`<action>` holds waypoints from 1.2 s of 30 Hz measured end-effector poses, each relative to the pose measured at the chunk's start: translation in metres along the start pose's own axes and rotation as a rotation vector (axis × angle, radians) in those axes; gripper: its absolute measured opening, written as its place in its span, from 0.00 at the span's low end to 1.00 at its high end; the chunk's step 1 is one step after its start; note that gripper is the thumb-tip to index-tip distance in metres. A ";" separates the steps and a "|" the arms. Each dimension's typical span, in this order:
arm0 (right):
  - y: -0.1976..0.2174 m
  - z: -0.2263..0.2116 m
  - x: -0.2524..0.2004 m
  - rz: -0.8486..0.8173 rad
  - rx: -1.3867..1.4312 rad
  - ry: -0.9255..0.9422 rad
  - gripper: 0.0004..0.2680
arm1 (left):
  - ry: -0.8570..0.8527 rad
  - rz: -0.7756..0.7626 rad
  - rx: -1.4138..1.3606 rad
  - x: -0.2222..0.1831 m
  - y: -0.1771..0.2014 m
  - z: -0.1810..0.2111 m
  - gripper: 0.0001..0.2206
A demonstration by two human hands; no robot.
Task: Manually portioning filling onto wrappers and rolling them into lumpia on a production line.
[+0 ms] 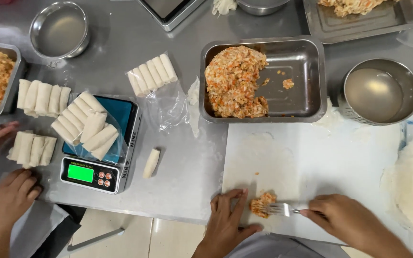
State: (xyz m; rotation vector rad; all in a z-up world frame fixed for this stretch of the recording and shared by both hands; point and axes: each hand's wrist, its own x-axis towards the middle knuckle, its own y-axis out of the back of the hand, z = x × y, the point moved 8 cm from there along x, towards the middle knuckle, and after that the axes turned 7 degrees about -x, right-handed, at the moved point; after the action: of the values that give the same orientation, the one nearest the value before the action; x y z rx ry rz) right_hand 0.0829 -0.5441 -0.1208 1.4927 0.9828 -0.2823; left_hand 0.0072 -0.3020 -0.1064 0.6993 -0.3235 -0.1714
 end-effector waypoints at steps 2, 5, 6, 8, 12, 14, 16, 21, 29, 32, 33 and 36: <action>0.022 0.010 -0.004 -0.020 0.062 -0.060 0.11 | -0.015 0.003 0.012 0.000 0.002 0.002 0.39; 0.021 0.016 0.017 0.022 0.170 -0.015 0.15 | -0.029 0.012 0.009 0.000 0.001 0.002 0.39; 0.022 0.011 0.030 0.092 0.213 0.089 0.17 | -0.035 0.018 -0.002 0.001 0.001 0.001 0.39; 0.003 0.029 0.025 0.075 0.261 0.103 0.18 | -0.026 0.023 -0.004 0.000 0.001 0.000 0.38; 0.029 0.018 0.001 0.083 0.328 0.057 0.16 | -0.003 0.013 -0.039 0.013 0.014 0.011 0.38; 0.010 0.000 0.016 0.092 0.310 0.142 0.16 | -0.004 0.003 -0.031 0.006 0.006 0.003 0.38; 0.009 -0.012 0.019 0.104 0.293 0.229 0.16 | -0.005 -0.006 -0.022 0.006 0.005 0.003 0.37; 0.050 0.019 0.004 -0.021 0.139 -0.079 0.13 | 0.010 0.009 -0.030 0.009 0.008 0.006 0.35; 0.051 0.015 0.055 0.154 -0.017 -0.122 0.03 | -0.124 0.045 -0.006 0.003 0.010 0.014 0.23; 0.055 0.027 0.041 0.217 -0.081 -0.140 0.05 | -0.173 0.053 -0.001 -0.002 0.009 0.017 0.18; 0.060 0.029 0.033 0.238 -0.100 -0.147 0.06 | -0.191 0.053 0.000 -0.004 0.008 0.018 0.16; 0.104 0.051 0.030 0.310 -0.159 -0.168 0.11 | -0.251 0.058 0.009 -0.006 0.007 0.021 0.12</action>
State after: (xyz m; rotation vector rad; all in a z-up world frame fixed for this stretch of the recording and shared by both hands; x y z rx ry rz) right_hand 0.1932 -0.5645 -0.0790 1.4259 0.6146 -0.1009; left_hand -0.0052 -0.3077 -0.0877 0.6773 -0.5843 -0.2027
